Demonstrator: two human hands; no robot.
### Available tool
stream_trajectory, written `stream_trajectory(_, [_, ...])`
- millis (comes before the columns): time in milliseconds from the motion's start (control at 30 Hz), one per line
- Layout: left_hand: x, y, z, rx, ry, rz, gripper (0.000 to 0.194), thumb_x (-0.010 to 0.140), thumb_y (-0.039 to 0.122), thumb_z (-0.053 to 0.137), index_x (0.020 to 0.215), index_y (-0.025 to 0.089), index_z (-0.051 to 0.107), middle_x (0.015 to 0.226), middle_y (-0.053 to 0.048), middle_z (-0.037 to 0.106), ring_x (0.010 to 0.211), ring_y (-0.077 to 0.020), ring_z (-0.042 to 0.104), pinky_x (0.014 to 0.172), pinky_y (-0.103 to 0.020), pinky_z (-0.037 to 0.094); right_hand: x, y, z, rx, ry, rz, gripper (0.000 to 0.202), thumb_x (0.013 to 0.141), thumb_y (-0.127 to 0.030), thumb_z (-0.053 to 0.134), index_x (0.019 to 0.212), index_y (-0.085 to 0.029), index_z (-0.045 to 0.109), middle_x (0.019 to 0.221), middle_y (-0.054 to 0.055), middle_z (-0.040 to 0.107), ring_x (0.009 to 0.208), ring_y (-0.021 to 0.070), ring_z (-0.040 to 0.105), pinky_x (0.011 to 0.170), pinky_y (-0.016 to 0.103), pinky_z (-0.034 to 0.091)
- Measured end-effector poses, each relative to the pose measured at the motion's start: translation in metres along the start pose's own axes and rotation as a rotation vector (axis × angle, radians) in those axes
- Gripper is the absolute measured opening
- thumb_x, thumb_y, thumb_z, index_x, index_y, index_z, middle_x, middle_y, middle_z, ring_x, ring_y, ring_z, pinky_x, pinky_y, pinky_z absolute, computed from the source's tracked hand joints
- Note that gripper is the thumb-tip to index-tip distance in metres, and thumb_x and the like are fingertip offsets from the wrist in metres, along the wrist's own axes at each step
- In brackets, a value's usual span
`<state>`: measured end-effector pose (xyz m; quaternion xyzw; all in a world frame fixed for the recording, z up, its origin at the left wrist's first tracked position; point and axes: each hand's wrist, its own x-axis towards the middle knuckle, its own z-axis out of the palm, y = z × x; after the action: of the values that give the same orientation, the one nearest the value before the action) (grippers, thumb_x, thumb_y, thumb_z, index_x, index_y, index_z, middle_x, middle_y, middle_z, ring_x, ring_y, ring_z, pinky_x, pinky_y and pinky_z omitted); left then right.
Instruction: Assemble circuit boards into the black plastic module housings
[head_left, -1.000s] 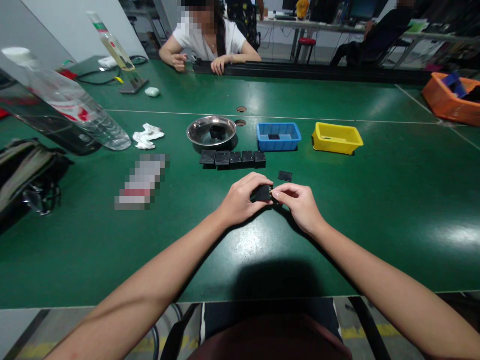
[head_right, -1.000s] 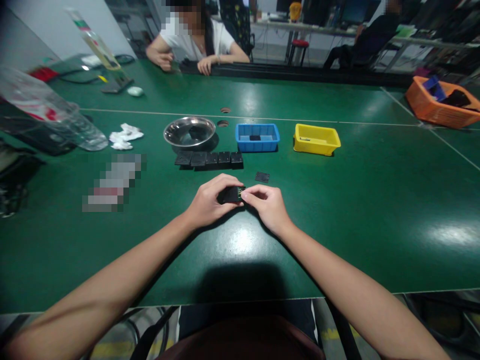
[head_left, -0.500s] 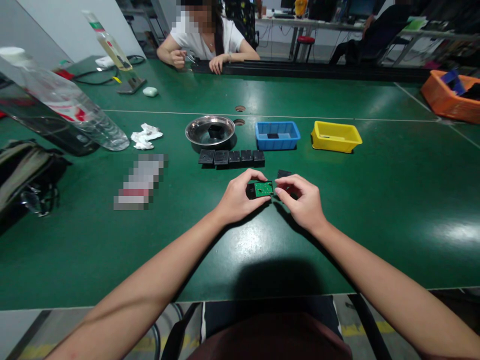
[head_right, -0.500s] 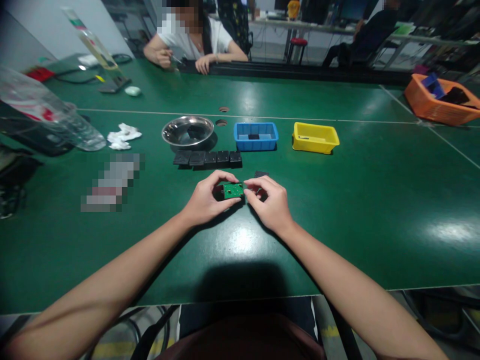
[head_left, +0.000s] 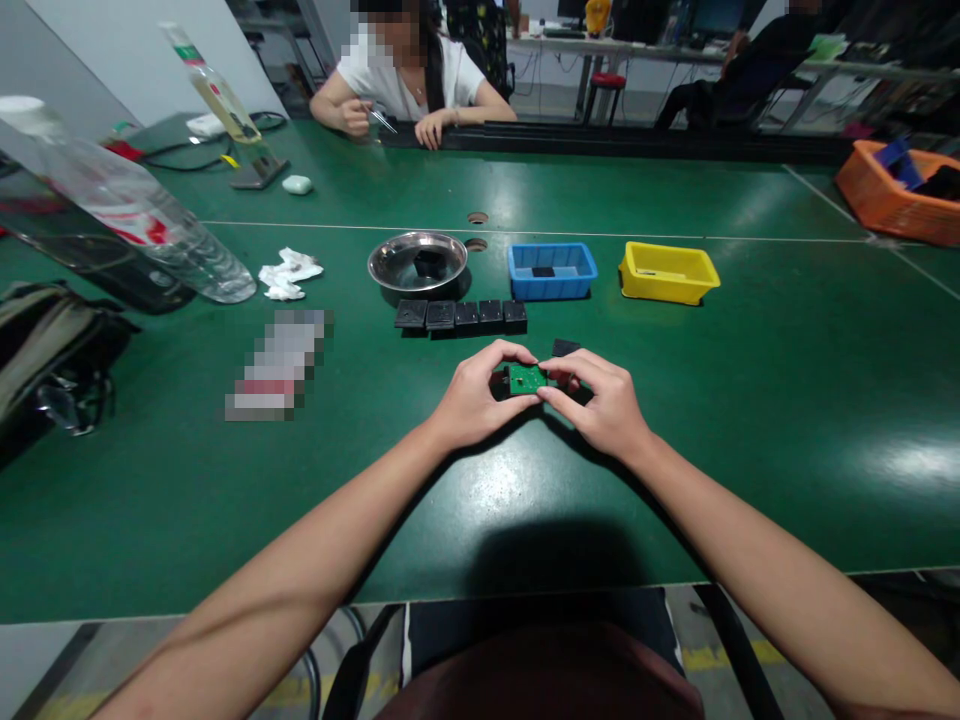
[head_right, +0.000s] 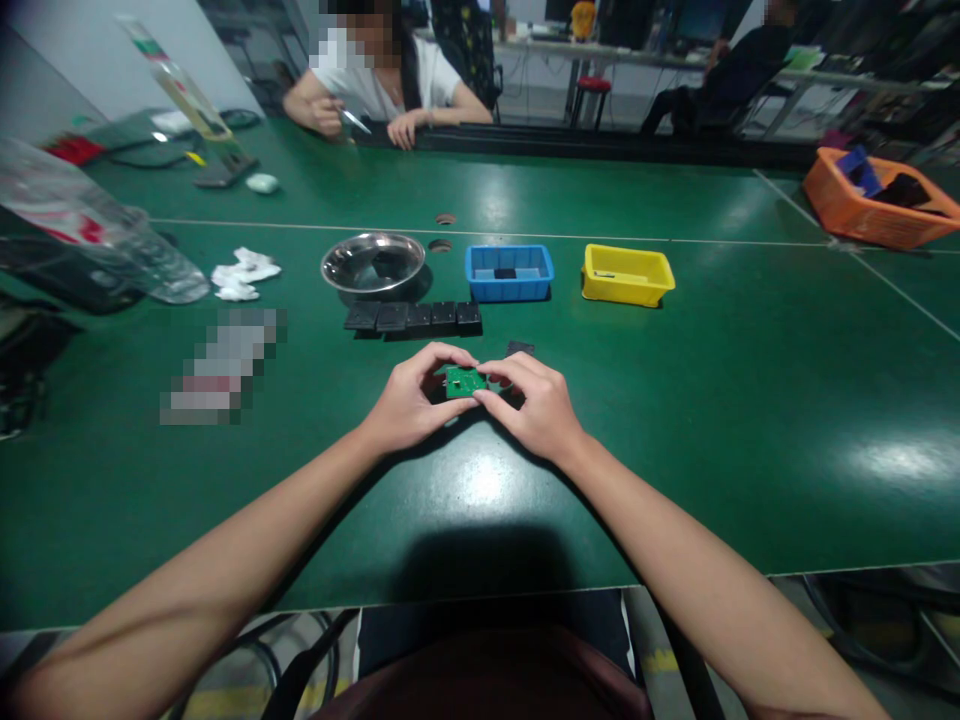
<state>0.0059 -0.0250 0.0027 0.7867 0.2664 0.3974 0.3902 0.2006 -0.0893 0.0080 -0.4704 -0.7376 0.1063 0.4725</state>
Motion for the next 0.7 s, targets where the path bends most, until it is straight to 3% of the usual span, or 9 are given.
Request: stream_trajectory(700, [0.0011,-0.0015,-0.0004,0.004,0.016,-0.013,0.036,0.075,0.024,0.085,0.107,0.018,0.070,0.108,-0.008,0.075,0.103,-0.0238,0.071,0.096,-0.037,0.054,0.0008,0.0018,-0.0045,-0.093,0.010,-0.135,0.011,0.091,-0.021,0.071,0.101,-0.017,0.071,0.092,0.009,0.076,0.082,0.0200,0.071,0.074,0.032,0.058])
